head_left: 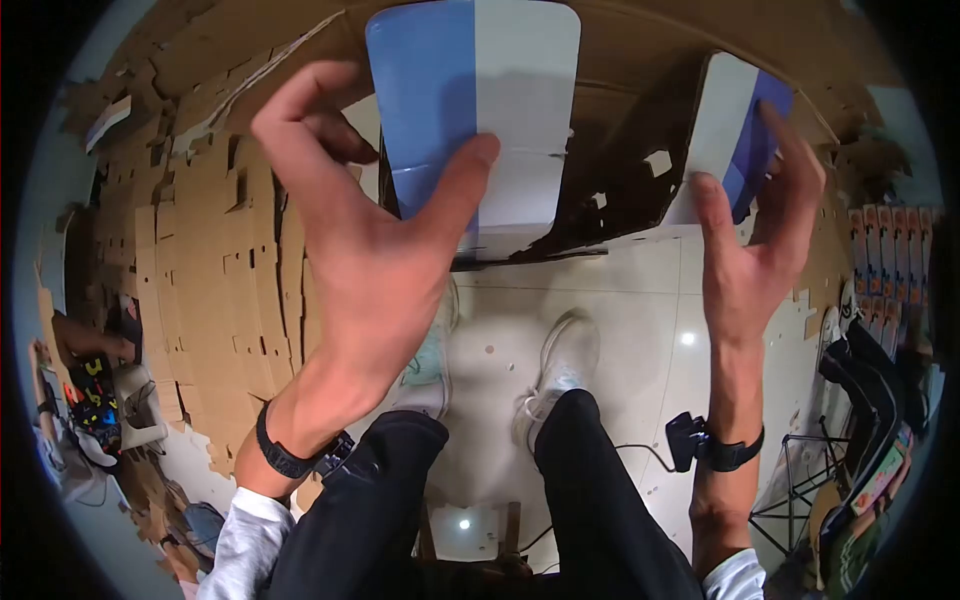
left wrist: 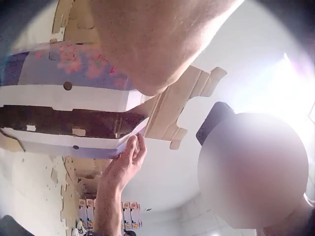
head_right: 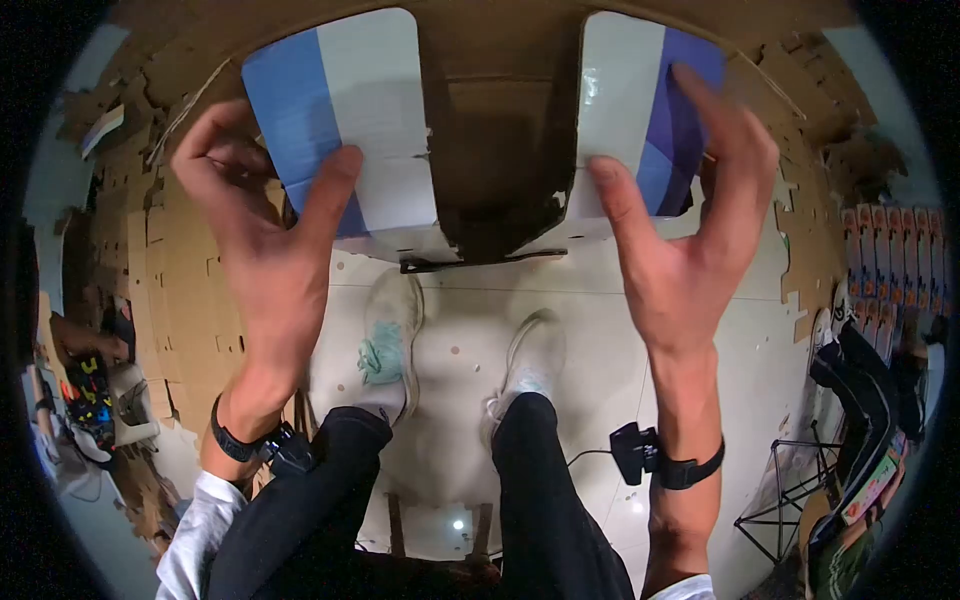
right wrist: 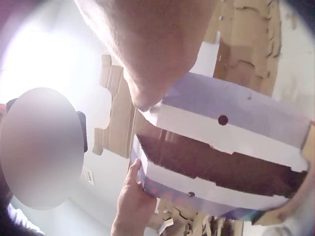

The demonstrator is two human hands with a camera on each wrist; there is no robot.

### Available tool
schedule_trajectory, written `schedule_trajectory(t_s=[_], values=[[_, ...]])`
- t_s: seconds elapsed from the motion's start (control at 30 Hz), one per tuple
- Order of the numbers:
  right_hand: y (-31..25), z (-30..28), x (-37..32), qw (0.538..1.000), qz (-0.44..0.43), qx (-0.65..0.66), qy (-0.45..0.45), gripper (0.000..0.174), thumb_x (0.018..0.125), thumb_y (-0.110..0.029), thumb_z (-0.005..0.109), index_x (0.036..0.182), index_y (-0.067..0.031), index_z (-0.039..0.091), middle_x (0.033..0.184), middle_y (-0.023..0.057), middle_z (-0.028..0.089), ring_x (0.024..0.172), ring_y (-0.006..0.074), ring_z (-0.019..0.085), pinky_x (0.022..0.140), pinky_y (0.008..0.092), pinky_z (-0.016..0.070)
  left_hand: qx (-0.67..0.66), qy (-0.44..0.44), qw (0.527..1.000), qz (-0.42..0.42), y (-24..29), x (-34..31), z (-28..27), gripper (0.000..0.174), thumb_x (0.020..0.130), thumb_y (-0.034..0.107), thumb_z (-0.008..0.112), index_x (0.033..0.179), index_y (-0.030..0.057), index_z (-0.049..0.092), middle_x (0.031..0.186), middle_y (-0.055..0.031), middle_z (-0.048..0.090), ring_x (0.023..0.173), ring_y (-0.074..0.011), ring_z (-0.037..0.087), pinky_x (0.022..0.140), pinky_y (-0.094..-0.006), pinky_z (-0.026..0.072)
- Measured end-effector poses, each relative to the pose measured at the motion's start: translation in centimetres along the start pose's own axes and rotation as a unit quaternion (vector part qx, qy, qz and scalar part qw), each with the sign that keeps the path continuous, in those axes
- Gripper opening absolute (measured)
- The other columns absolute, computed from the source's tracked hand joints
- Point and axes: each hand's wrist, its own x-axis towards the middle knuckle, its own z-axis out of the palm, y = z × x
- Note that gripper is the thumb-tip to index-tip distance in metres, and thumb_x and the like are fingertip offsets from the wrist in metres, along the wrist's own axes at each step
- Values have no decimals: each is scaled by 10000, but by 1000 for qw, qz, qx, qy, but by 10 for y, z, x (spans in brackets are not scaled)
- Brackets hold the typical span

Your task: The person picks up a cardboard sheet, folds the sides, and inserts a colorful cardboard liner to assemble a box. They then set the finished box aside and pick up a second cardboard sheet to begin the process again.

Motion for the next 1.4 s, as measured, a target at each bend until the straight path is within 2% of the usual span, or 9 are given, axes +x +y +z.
schedule_trajectory(t_s=[0.2, 0.47, 0.67, 0.77, 0.87, 1.1, 1.2, 1.33, 1.4], values=[[-7, 2, 10, 988, -47, -130, -73, 957, 697, -433, 952, 1508, -122, 551, 1427, 158, 518, 1280, 336, 580, 1081, 446, 486, 102, -18, 967, 233, 1, 25, 2, 704, 768, 192, 887, 1399, 116, 585, 1299, -98, 579, 1134, -270, 529, 999, -397, 477], [-15, 7, 15, 973, -97, -166, -131, 723, 708, -95, 731, 1421, -78, 608, 1454, 193, 585, 1351, 378, 572, 1113, 475, 482, 128, -157, 950, 239, 12, 26, 3, 589, 658, 232, 850, 1235, 173, 742, 1391, -34, 656, 1102, -316, 578, 1010, -483, 484], [1, 6, 9, 962, -233, -126, -71, 395, 667, -165, 695, 1028, -7, 730, 1008, 163, 744, 957, 354, 718, 996, 478, 556, 104, -202, 938, 261, 14, 20, -4, 437, 682, 184, 785, 1115, 138, 748, 1313, -17, 706, 1192, -329, 631, 1049, -543, 487], [10, 9, -4, 947, -256, -166, -100, 203, 695, -268, 714, 730, -69, 692, 660, 65, 631, 644, 290, 673, 725, 402, 610, 104, -236, 919, 297, 11, 13, -3, 342, 695, 194, 828, 1014, 127, 724, 1275, 3, 716, 1282, -313, 626, 1021, -505, 536], [16, 15, -5, 942, -254, -206, -71, 239, 714, -321, 760, 706, -102, 663, 630, 60, 586, 599, 283, 632, 601, 379, 549, 118, -261, 913, 291, 13, 7, -2, 310, 693, 220, 872, 915, 115, 683, 1243, 20, 721, 1331, -284, 616, 957, -445, 589], [4, 14, 1, 931, -189, -281, -137, 485, 867, -535, 796, 703, -117, 613, 669, 12, 572, 533, 234, 574, 488, 348, 446, 285, -319, 862, 272, -2, 1, -7, 322, 772, 422, 850, 847, 172, 660, 849, -11, 709, 668, -238, 690, 606, -352, 538], [7, 13, 0, 942, -208, -241, -104, 442, 880, -482, 807, 741, -98, 638, 742, 31, 593, 608, 228, 601, 527, 350, 487, 228, -164, 892, 353, -15, 10, 0, 353, 783, 435, 859, 823, 146, 660, 698, -23, 638, 597, -238, 637, 570, -338, 513], [15, -7, 5, 968, -187, -160, 43, 333, 966, -366, 748, 934, -41, 682, 948, 97, 642, 888, 215, 649, 729, 333, 548, 121, 24, 938, 323, -38, 29, -15, 342, 865, 385, 831, 905, 91, 660, 882, -69, 627, 858, -215, 650, 747, -320, 524], [33, -25, 3, 965, -127, -123, 193, 315, 1051, -299, 654, 1104, 10, 678, 1147, 143, 666, 1102, 218, 641, 915, 324, 544, -36, 147, 979, 139, -46, 28, -18, 380, 899, 323, 818, 1115, 62, 645, 1052, -114, 609, 1011, -246, 611, 898, -360, 499]])
